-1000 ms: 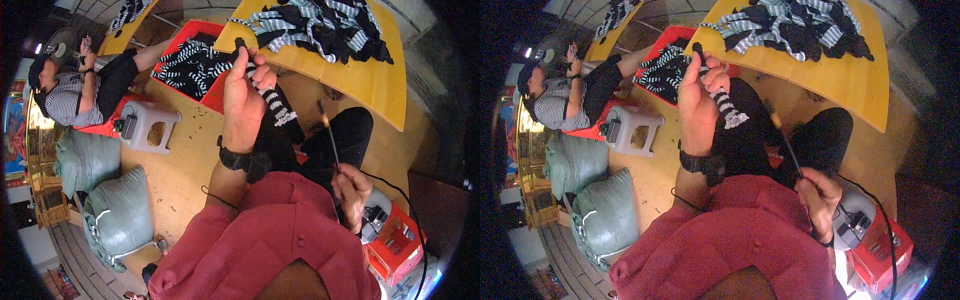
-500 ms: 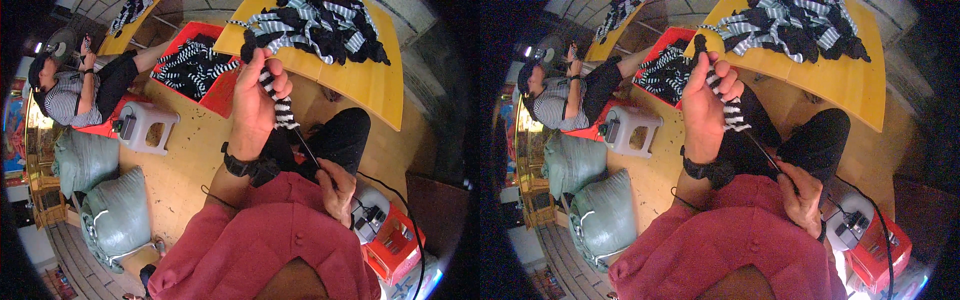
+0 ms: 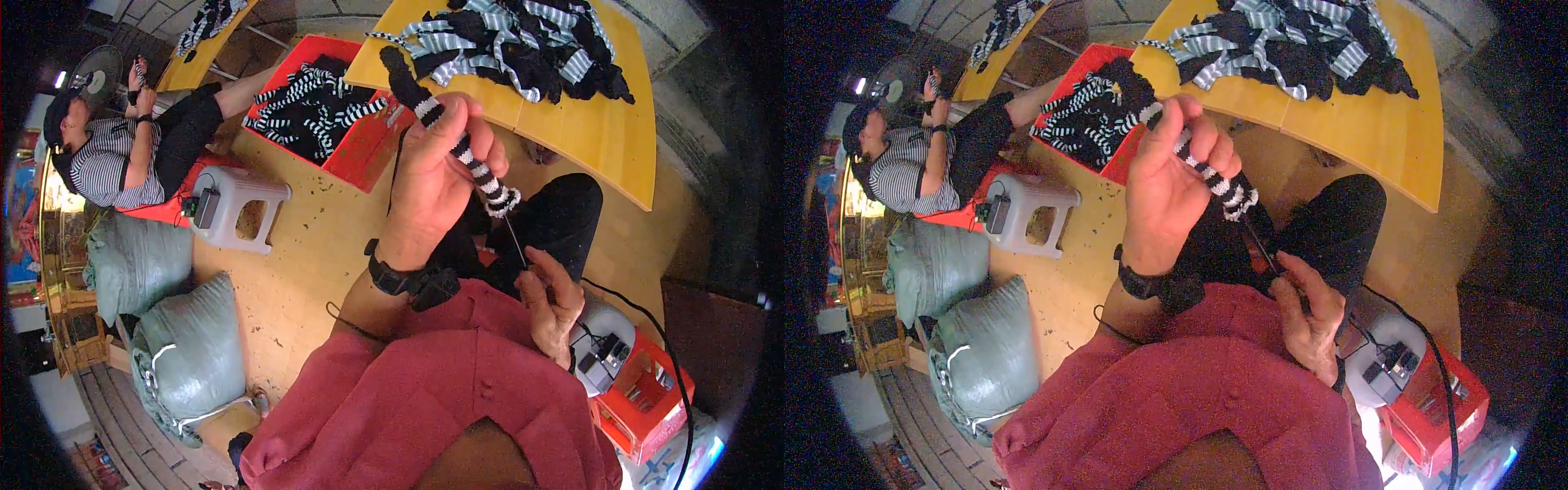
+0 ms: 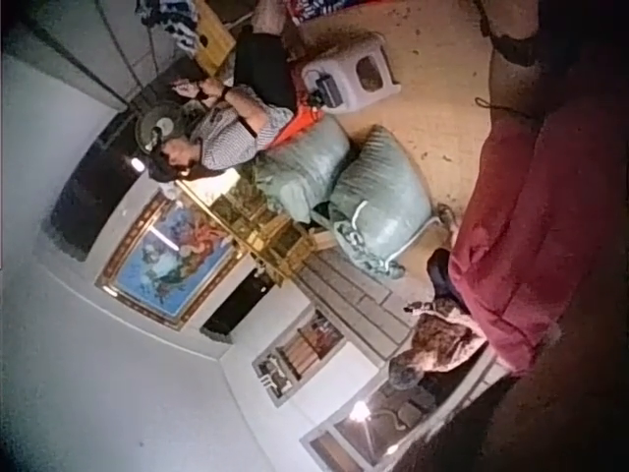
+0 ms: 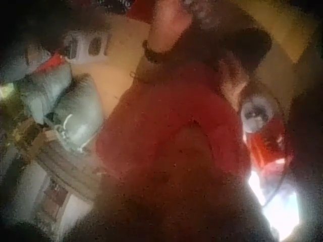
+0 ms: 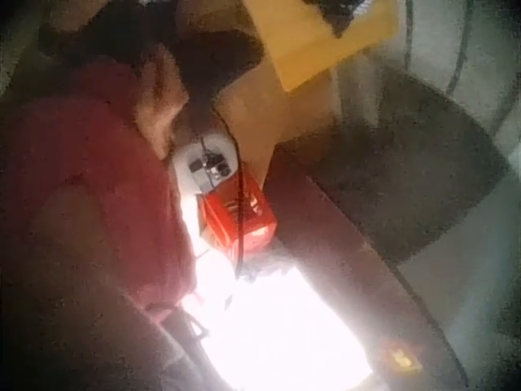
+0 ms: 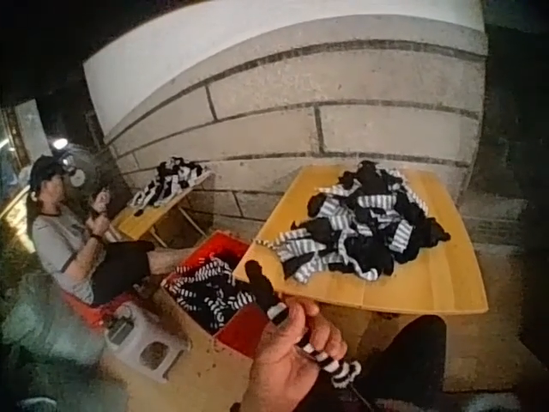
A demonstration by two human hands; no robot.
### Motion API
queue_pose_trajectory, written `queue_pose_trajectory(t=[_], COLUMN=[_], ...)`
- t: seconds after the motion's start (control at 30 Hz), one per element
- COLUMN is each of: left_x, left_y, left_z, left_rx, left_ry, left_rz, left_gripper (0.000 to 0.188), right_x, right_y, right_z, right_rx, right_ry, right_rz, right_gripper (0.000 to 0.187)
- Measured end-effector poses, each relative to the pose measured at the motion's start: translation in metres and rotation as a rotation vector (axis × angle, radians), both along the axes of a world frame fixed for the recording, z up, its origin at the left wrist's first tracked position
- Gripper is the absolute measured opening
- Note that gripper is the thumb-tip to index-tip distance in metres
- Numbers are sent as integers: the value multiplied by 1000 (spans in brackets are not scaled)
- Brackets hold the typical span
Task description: The recorder is finishing manufactured socks by fixing loose threads with a hook tool and pulling them over a form for inspection.
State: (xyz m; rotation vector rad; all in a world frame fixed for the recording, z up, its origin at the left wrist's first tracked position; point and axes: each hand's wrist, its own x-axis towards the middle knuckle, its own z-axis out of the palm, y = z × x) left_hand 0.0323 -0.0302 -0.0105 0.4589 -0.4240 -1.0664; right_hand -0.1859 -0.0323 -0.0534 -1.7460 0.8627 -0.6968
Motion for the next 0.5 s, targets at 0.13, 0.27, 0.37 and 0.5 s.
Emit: queue_pose_trajectory(t=[0.13,0.27,0.37,0.5], left_x=[-24,-64,-78,-59], left_y=[-1,6,15,15], left_z=[-2,-8,-23,-16], left_rx=[163,462,491,255], left_ry=[-177,-393,-533,-590], left_rz=[-47,-46,40,72], left_gripper=[31,33,25,19], right_x=[5,21,29,16], right_y=[4,6,-5,-8], right_z=[3,-2,1,5], right_rx=[86,34,-386,521], right_ry=[-73,-228,-189,-433], right_rz=[-19,-112,-32,61], right_gripper=[43,57,61,53])
